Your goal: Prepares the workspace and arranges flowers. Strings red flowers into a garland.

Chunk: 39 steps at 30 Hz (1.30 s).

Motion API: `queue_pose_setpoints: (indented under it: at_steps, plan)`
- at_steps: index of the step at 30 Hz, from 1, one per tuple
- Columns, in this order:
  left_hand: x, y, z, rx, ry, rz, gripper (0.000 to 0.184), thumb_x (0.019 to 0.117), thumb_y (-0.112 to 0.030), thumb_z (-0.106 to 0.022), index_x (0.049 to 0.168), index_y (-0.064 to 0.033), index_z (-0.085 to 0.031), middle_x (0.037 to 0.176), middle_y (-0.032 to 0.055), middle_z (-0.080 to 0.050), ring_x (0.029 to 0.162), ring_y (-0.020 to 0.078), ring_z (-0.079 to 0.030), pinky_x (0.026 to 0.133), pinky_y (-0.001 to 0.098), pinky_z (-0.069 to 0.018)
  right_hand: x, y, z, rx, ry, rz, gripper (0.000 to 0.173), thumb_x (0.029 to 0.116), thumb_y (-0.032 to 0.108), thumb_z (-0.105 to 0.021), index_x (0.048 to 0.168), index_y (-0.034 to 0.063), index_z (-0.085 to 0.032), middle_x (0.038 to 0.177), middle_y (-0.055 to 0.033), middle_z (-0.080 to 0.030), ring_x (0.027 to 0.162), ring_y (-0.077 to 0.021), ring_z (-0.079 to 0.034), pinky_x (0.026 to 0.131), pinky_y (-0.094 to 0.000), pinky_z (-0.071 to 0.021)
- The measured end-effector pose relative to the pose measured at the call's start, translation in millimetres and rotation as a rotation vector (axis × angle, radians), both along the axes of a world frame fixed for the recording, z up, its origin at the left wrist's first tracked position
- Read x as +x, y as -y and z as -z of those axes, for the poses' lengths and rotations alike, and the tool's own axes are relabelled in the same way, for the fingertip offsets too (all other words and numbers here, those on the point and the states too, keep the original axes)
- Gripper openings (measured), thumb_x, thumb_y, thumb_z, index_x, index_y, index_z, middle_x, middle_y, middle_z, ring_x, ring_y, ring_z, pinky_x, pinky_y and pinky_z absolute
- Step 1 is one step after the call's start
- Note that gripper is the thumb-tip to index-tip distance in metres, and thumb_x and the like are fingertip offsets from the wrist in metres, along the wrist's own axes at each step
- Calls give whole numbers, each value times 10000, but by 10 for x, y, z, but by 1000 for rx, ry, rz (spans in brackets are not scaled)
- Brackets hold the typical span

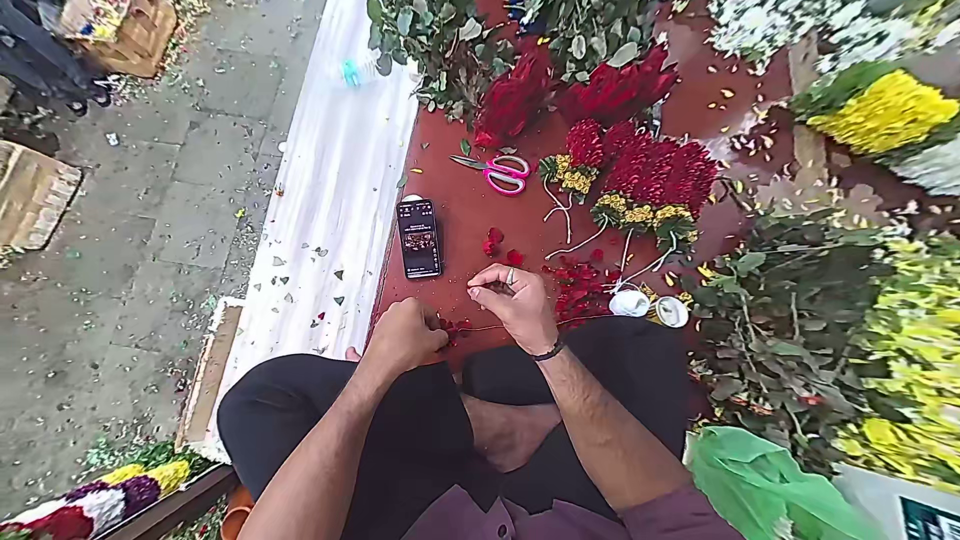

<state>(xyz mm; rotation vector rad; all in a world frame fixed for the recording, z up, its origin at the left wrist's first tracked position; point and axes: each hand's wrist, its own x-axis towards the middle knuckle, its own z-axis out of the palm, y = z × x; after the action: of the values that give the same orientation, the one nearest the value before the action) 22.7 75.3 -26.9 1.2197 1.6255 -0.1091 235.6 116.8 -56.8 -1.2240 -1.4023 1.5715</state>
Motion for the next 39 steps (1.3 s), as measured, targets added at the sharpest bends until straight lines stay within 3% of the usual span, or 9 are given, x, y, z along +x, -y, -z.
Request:
queue_pose_setpoints:
  at_steps: [4, 11, 17, 22, 30, 34, 36, 38, 39]
  plan:
    - [-25, -8, 7, 30, 26, -43, 177, 838, -345, -777, 834, -168, -767, 776, 12, -725, 743, 189, -694, 716, 531, -568, -25, 37, -30, -22, -36, 30, 107, 877, 20, -729, 980, 49, -729, 916, -83, -717, 650, -186, -640, 550, -323, -565]
    - [-78, 5, -3, 94, 129, -168, 224, 846, -320, -813, 726, -152, -727, 650, -1, -673, 592, 140, -626, 588, 447, -526, -12, 138, -201, -215, -143, 61, 375, 791, -50, -798, 1130, 22, -656, 872, -146, -735, 684, -236, -700, 608, -368, -613]
    - [-52, -8, -44, 73, 252, -229, 143, 957, -217, -717, 892, -110, -785, 707, 17, -702, 578, 116, -619, 578, 339, -537, -113, 378, -107, -422, -170, 48, 428, 763, -75, -827, 1114, -24, -589, 819, -193, -730, 651, -257, -707, 571, -345, -592]
    - [-47, -1, -50, 91, 340, -202, 120, 939, -145, -703, 995, -85, -790, 738, 11, -715, 623, 106, -650, 622, 316, -569, -154, 342, -31, -386, -51, 53, 493, 751, -52, -852, 1147, 8, -565, 783, -157, -727, 575, -222, -675, 473, -304, -536]
    - [-54, -3, -30, 131, 368, -163, 112, 923, -176, -763, 844, -97, -775, 674, 18, -677, 545, 107, -560, 530, 308, -472, -20, 279, 44, -388, 68, -92, 766, 704, 98, -918, 1365, 88, -531, 683, -63, -628, 533, -166, -574, 508, -313, -519]
    - [-63, -4, -57, 164, 316, -189, 185, 914, -183, -754, 754, -95, -727, 604, 19, -619, 512, 117, -528, 505, 335, -444, 175, 129, 34, -291, 32, -196, 872, 693, 83, -912, 1458, 141, -497, 823, -74, -645, 680, -208, -618, 624, -380, -575]
    - [-70, 6, -59, 154, 305, -219, 205, 899, -185, -760, 725, -91, -706, 584, 19, -598, 509, 121, -518, 502, 341, -432, 231, 71, 45, -204, 107, -241, 908, 675, 107, -903, 1478, 189, -485, 1038, -44, -686, 890, -213, -666, 700, -394, -587]
    - [-82, -9, -73, 142, 296, -228, 203, 894, -181, -765, 724, -88, -702, 592, 20, -604, 525, 120, -529, 523, 343, -446, 232, 63, 110, -170, 178, -382, 1008, 669, 208, -893, 1551, 241, -406, 1339, -5, -630, 1211, -194, -607, 932, -451, -561]
    - [-89, -20, -85, 135, 287, -229, 196, 893, -182, -768, 732, -87, -712, 601, 19, -617, 534, 118, -542, 535, 345, -458, 215, 81, 158, -185, 179, -447, 1022, 678, 245, -893, 1568, 232, -390, 1386, -11, -612, 1238, -183, -604, 992, -448, -552]
